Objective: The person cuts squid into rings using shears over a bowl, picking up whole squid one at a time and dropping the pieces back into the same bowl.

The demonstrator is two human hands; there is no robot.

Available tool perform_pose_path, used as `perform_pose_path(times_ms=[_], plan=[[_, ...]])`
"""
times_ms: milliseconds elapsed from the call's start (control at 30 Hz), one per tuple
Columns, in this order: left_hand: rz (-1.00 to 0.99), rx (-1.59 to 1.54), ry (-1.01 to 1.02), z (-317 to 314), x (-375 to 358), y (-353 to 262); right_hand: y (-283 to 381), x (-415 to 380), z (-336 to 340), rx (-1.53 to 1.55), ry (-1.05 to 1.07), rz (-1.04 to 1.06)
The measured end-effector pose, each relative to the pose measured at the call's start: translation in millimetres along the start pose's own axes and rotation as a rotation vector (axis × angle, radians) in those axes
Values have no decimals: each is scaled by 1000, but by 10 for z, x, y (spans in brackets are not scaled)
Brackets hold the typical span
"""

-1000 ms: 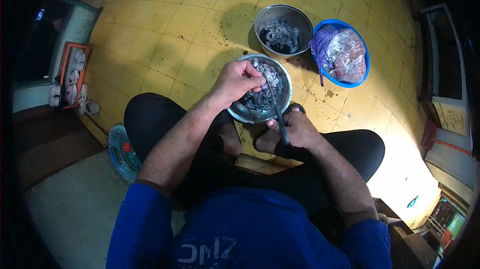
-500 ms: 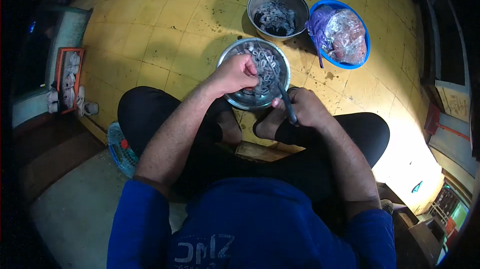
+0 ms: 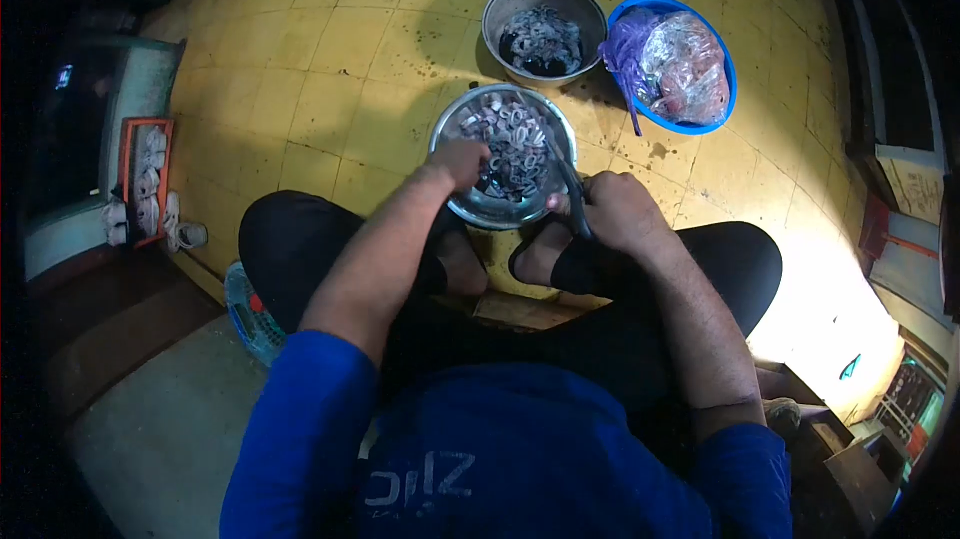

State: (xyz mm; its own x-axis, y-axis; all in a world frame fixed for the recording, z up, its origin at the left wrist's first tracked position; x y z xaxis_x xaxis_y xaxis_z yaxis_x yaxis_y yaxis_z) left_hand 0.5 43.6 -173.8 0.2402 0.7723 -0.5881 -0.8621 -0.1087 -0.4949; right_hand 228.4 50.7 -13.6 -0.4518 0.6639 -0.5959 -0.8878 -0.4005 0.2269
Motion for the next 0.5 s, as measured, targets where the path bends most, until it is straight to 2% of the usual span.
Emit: perform_pose_path(times_ms=[33, 100, 200, 367, 500], plan=[[-6, 9, -4, -132, 72, 70, -4, 8, -7, -25, 4, 9], [-28, 287, -87, -417, 212, 229, -19, 5, -27, -10, 5, 3], [8, 198, -166, -514, 279, 264, -38, 41, -67, -5, 31, -4], [-17, 368, -76, -457, 350, 231, -10, 119, -127, -37, 42, 22], [-28, 328, -183, -335, 279, 228, 29, 109, -100, -11, 35, 32]])
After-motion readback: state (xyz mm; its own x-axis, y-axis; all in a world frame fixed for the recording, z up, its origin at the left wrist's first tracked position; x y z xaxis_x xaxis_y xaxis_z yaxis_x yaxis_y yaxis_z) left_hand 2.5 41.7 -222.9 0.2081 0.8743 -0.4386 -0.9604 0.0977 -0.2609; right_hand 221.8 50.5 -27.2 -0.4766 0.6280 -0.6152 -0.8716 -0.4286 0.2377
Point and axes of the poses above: each hand's wrist, its own x-axis towards the middle knuckle, its own z-axis out of the back of the hand, y = z × x, the point moved 5 cm from there along x, towards the middle knuckle, and after that the axes turned 15 degrees about -x, right-handed, at the moved point
